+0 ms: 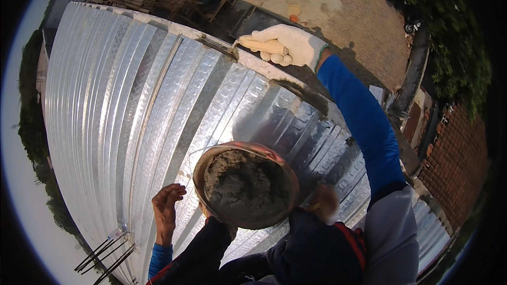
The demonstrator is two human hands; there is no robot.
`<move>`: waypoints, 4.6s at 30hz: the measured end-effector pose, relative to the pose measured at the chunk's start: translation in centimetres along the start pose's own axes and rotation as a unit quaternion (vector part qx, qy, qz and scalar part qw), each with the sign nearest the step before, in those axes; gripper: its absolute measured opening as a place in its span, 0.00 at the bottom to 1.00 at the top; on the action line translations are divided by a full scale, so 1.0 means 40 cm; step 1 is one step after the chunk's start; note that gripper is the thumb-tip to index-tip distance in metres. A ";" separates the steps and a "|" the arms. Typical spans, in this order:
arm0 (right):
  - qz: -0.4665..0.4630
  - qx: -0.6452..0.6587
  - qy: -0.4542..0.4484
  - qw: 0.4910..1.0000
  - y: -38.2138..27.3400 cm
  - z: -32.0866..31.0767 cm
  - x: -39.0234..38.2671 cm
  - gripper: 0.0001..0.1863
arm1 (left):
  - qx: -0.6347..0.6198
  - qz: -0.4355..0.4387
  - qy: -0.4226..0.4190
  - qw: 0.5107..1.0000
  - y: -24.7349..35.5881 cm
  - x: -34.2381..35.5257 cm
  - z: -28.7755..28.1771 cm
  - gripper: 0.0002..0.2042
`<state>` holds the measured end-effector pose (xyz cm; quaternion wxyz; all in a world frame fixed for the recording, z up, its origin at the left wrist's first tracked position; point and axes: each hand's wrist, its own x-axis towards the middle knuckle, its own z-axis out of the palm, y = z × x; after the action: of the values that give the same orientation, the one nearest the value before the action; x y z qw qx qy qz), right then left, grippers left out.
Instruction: The person scoops cement from a bucket with a trowel and applies it to the seams of a corrugated metal roof. The person repeatedly spreads and smooths the cement along the roof ridges while another worker is visible nearby.
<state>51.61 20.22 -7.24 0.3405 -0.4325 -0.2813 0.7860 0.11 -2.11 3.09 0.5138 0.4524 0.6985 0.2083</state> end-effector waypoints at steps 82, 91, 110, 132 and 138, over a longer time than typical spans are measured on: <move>-0.085 0.322 0.022 0.943 0.273 0.326 -0.169 0.30 | -0.023 0.025 -0.009 0.999 -0.027 -0.015 0.007 0.12; -0.028 0.101 0.087 0.991 0.254 0.257 -0.238 0.26 | -0.010 0.024 0.004 1.000 -0.045 -0.017 -0.014 0.12; 0.002 0.037 0.098 0.995 0.229 0.205 -0.221 0.21 | -0.026 0.019 0.001 0.999 -0.045 -0.018 -0.013 0.12; 0.006 0.047 0.134 0.990 0.248 0.141 -0.239 0.25 | -0.022 0.015 0.000 1.000 -0.039 -0.020 -0.011 0.13; 0.038 0.024 0.093 0.995 0.230 0.093 -0.214 0.24 | -0.018 0.012 0.000 1.000 -0.041 -0.022 -0.011 0.13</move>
<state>49.06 7.39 -8.11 0.3447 -0.5060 -0.2131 0.7614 -0.92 -3.60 2.48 0.5188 0.4517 0.6893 0.2272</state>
